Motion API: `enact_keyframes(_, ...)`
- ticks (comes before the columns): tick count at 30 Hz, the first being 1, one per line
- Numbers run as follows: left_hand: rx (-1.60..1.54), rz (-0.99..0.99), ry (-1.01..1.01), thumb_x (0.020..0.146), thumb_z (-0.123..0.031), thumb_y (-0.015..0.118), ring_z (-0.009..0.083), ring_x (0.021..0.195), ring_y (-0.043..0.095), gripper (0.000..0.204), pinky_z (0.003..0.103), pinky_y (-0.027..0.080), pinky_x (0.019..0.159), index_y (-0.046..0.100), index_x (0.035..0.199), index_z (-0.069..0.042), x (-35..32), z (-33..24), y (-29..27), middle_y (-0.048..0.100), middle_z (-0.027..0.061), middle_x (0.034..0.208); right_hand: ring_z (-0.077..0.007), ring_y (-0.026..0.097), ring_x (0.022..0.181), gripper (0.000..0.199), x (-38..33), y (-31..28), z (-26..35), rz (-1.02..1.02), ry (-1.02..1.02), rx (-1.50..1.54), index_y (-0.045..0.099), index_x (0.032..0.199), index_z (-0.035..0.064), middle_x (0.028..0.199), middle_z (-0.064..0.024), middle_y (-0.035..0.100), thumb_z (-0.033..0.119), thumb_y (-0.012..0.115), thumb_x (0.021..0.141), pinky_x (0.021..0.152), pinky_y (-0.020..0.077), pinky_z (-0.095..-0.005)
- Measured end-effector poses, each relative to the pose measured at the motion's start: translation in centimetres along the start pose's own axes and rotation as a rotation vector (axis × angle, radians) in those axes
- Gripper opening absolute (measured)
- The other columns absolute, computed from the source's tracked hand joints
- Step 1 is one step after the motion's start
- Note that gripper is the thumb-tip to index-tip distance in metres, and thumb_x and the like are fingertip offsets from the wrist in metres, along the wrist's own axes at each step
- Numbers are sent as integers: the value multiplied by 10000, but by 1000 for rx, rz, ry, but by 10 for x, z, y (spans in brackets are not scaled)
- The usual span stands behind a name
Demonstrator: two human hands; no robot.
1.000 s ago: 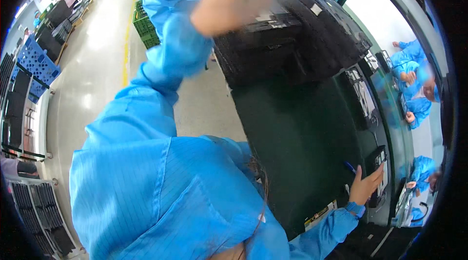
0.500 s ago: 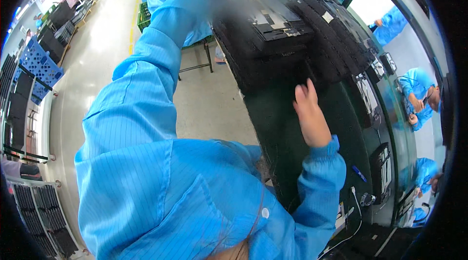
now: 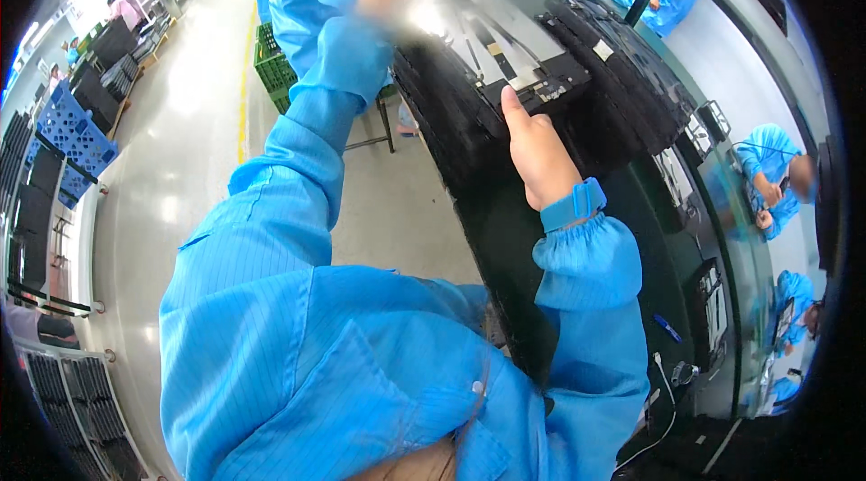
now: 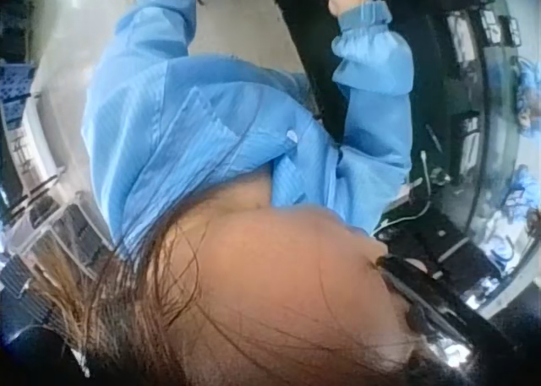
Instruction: Checking the functionality and assembly of a tablet device at a repair or manufacturing workbench.
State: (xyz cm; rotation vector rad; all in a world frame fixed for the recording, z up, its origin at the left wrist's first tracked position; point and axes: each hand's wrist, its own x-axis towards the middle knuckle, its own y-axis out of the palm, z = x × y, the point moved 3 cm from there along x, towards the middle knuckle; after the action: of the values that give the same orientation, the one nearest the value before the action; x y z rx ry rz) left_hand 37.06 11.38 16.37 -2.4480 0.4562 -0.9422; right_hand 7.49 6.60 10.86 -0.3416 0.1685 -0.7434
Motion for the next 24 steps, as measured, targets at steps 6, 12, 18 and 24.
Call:
enact_keyframes(6, -560, 144, -94, 894, -520, 281, 220, 903, 561, 625, 318, 415, 790, 575, 1029, 14, -36, -18, -55, 609, 141, 932, -288, 541, 897, 401, -55, -18, 29, -165, -217, 194, 467, 1034, -49, 988, -182, 552, 310, 521, 864, 776, 410, -354)
enact_keyframes(12, -1205, 728, -127, 918, -337, 355, 180, 962, 532, 496, 309, 420, 879, 409, 1211, 59, -116, -73, -61, 540, 131, 1090, -189, 484, 1061, 408, -148, -82, 9, -103, -84, 499, 339, 1263, 29, 1170, -94, 483, 182, 446, 900, 918, 375, -341)
enact_keyframes(18, -1275, 1153, -407, 808, -65, 562, 187, 1000, 546, 463, 292, 455, 844, 392, 1218, 67, -198, -124, -16, 542, 143, 1107, -217, 421, 1117, 546, -260, -118, -61, -280, 44, 505, 227, 1326, 29, 1254, -114, 391, 199, 483, 875, 946, 340, -370)
enact_keyframes(24, -1169, 1520, -517, 753, -104, 658, 205, 894, 591, 488, 292, 530, 723, 410, 1134, 74, -258, -140, 52, 575, 153, 987, -217, 422, 1106, 526, -343, -122, -138, -901, 330, 622, 329, 1260, -36, 1220, -125, 417, 261, 511, 867, 896, 384, -335)
